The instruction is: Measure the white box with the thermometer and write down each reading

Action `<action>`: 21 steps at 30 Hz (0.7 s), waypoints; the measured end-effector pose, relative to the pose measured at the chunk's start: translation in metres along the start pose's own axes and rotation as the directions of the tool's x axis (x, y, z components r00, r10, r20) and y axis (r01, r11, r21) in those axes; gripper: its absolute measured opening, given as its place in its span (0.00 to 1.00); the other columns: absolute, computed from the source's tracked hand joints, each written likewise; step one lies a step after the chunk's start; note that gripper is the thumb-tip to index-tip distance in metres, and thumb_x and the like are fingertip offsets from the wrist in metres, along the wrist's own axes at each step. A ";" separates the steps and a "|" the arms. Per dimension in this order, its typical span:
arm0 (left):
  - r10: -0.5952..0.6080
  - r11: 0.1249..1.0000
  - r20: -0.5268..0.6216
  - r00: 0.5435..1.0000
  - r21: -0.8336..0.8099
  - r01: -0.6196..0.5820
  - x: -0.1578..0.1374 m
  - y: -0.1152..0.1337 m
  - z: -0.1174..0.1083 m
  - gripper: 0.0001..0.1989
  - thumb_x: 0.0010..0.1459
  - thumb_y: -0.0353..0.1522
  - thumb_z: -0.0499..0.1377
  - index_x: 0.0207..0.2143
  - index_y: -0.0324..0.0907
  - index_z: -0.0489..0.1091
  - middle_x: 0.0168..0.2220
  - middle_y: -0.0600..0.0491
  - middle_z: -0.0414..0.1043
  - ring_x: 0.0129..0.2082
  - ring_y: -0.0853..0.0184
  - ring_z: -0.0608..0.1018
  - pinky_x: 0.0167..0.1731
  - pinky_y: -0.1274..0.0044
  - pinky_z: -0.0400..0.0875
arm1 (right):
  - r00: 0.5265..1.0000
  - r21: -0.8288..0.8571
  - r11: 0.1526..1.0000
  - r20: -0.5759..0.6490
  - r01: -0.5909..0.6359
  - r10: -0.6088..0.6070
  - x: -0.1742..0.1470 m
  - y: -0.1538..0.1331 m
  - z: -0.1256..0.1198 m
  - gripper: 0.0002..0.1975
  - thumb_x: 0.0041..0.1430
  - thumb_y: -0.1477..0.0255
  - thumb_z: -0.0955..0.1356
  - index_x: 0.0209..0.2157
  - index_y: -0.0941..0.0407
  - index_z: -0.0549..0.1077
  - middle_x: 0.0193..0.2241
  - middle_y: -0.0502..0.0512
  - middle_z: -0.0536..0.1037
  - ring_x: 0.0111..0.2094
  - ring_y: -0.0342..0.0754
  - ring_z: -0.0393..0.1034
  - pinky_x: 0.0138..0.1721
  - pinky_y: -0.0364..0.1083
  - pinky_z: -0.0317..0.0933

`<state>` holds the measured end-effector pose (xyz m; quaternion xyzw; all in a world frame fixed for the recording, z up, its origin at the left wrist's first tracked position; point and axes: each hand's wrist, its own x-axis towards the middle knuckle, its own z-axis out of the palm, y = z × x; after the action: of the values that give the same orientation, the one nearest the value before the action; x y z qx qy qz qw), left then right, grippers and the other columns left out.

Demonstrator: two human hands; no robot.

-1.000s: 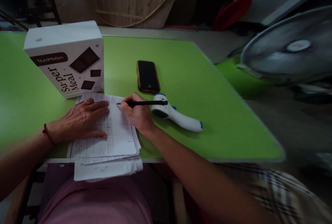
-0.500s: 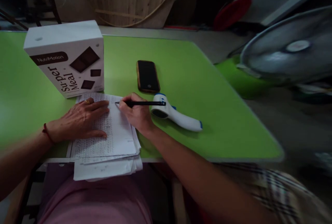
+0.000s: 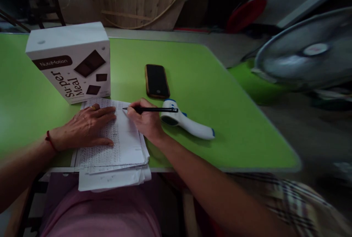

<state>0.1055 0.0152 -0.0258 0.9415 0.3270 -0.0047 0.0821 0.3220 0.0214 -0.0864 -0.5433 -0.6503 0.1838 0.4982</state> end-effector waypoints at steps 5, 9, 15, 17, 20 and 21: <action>-0.004 1.000 -0.001 1.000 -0.016 0.004 0.000 -0.001 0.000 0.34 0.58 0.52 0.64 0.56 0.36 0.68 0.65 0.43 0.60 0.55 0.47 0.69 0.51 0.59 0.70 | 0.988 -0.083 0.988 -0.069 0.131 -0.137 0.005 -0.003 -0.010 0.03 0.59 0.68 0.67 0.32 0.51 0.72 0.27 0.51 0.76 0.27 0.47 0.71 0.31 0.46 0.68; -0.001 1.000 -0.008 1.000 -0.021 0.001 0.000 -0.001 0.000 0.35 0.58 0.53 0.64 0.56 0.36 0.68 0.65 0.42 0.60 0.55 0.47 0.70 0.51 0.58 0.71 | 0.913 -0.240 0.884 0.032 0.402 -0.407 0.011 0.006 -0.019 0.08 0.63 0.71 0.63 0.38 0.54 0.74 0.34 0.57 0.77 0.37 0.50 0.74 0.41 0.50 0.70; 0.021 1.000 -0.052 0.998 -0.016 -0.022 -0.003 -0.003 0.004 0.33 0.57 0.51 0.65 0.54 0.35 0.68 0.63 0.41 0.62 0.54 0.46 0.71 0.49 0.57 0.72 | 0.904 -0.370 0.828 0.241 0.421 -0.352 0.010 0.024 -0.025 0.21 0.65 0.80 0.56 0.50 0.57 0.74 0.39 0.61 0.74 0.41 0.51 0.73 0.42 0.50 0.70; 0.086 0.996 -0.189 0.978 -0.013 -0.090 -0.004 -0.006 0.004 0.31 0.59 0.51 0.63 0.52 0.34 0.68 0.58 0.40 0.68 0.51 0.50 0.73 0.46 0.60 0.74 | 0.895 -0.394 0.810 0.291 0.434 -0.338 0.009 0.026 -0.025 0.21 0.65 0.80 0.56 0.50 0.57 0.74 0.38 0.62 0.74 0.41 0.52 0.72 0.41 0.50 0.70; 0.163 0.984 -0.628 0.761 0.047 -0.172 -0.007 -0.014 -0.003 0.20 0.66 0.47 0.58 0.45 0.38 0.66 0.45 0.45 0.71 0.43 0.59 0.75 0.39 0.68 0.73 | 0.874 -0.430 0.769 0.340 0.472 -0.346 0.009 0.025 -0.024 0.20 0.63 0.82 0.58 0.50 0.59 0.75 0.38 0.63 0.75 0.40 0.53 0.72 0.41 0.51 0.70; 0.162 0.985 -0.766 0.622 0.087 -0.149 -0.009 -0.019 -0.007 0.17 0.66 0.46 0.57 0.44 0.41 0.65 0.42 0.48 0.69 0.42 0.60 0.74 0.39 0.68 0.72 | 0.870 -0.442 0.757 0.346 0.481 -0.350 0.009 0.024 -0.024 0.20 0.63 0.82 0.58 0.49 0.59 0.76 0.38 0.63 0.75 0.40 0.53 0.72 0.41 0.51 0.70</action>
<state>0.0862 0.0253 -0.0214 0.8787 0.2482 0.4014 -0.0720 0.3555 0.0305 -0.0909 -0.4702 -0.8357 -0.0482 0.2797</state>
